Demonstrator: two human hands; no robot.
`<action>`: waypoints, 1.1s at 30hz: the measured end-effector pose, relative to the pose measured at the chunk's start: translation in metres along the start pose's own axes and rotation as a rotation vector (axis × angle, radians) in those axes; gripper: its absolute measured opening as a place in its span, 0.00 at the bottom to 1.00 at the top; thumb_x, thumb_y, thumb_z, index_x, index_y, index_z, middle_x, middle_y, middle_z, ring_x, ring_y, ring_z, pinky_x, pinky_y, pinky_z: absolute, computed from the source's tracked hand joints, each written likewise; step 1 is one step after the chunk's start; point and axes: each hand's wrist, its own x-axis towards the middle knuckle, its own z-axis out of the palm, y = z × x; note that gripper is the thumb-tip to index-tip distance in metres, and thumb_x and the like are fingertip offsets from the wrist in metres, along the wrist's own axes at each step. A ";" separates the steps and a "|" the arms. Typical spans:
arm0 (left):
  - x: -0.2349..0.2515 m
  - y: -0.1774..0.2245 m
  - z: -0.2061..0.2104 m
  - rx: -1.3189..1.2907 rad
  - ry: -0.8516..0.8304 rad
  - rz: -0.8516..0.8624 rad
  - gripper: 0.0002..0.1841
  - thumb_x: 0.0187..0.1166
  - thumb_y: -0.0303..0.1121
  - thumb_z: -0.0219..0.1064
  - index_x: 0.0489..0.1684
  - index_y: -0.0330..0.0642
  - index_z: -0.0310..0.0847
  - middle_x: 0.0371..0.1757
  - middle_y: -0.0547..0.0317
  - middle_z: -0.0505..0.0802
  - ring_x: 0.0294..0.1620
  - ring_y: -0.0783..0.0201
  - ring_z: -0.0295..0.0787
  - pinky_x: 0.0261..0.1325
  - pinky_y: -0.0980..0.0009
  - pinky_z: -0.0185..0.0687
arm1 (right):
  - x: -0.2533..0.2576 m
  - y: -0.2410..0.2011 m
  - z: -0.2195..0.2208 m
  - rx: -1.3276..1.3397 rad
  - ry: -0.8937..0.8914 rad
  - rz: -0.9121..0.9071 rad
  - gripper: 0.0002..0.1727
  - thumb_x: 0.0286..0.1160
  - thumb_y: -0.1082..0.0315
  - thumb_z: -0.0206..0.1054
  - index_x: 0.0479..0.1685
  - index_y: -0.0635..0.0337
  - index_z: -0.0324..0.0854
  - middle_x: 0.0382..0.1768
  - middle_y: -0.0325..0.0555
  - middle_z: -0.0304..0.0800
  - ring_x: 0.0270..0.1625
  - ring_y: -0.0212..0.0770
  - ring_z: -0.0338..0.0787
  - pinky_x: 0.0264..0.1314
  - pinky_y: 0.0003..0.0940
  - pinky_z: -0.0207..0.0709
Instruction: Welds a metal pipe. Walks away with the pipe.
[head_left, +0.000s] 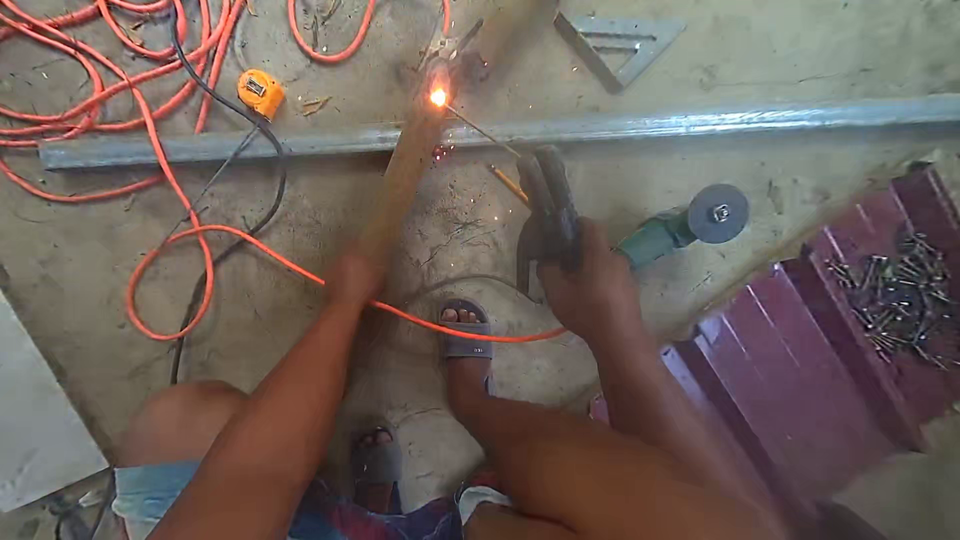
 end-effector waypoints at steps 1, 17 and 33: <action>0.001 0.001 0.000 0.012 0.001 -0.010 0.43 0.68 0.50 0.81 0.83 0.42 0.66 0.59 0.32 0.91 0.61 0.31 0.90 0.59 0.27 0.81 | 0.000 0.000 0.001 0.001 0.008 -0.008 0.29 0.78 0.62 0.66 0.79 0.58 0.67 0.33 0.58 0.89 0.34 0.61 0.91 0.33 0.65 0.81; 0.015 -0.010 -0.001 -0.007 -0.052 0.015 0.43 0.68 0.50 0.80 0.85 0.48 0.65 0.58 0.36 0.92 0.62 0.34 0.90 0.62 0.28 0.79 | -0.003 0.031 0.000 0.440 0.328 -0.003 0.35 0.66 0.63 0.66 0.79 0.56 0.65 0.42 0.46 0.87 0.36 0.38 0.90 0.37 0.45 0.86; 0.051 -0.034 -0.021 -0.522 -0.660 0.134 0.31 0.71 0.25 0.74 0.76 0.38 0.69 0.52 0.51 0.92 0.46 0.64 0.92 0.54 0.64 0.90 | -0.009 0.067 0.005 0.916 0.375 0.013 0.24 0.69 0.71 0.59 0.69 0.57 0.66 0.25 0.31 0.81 0.19 0.27 0.84 0.25 0.28 0.87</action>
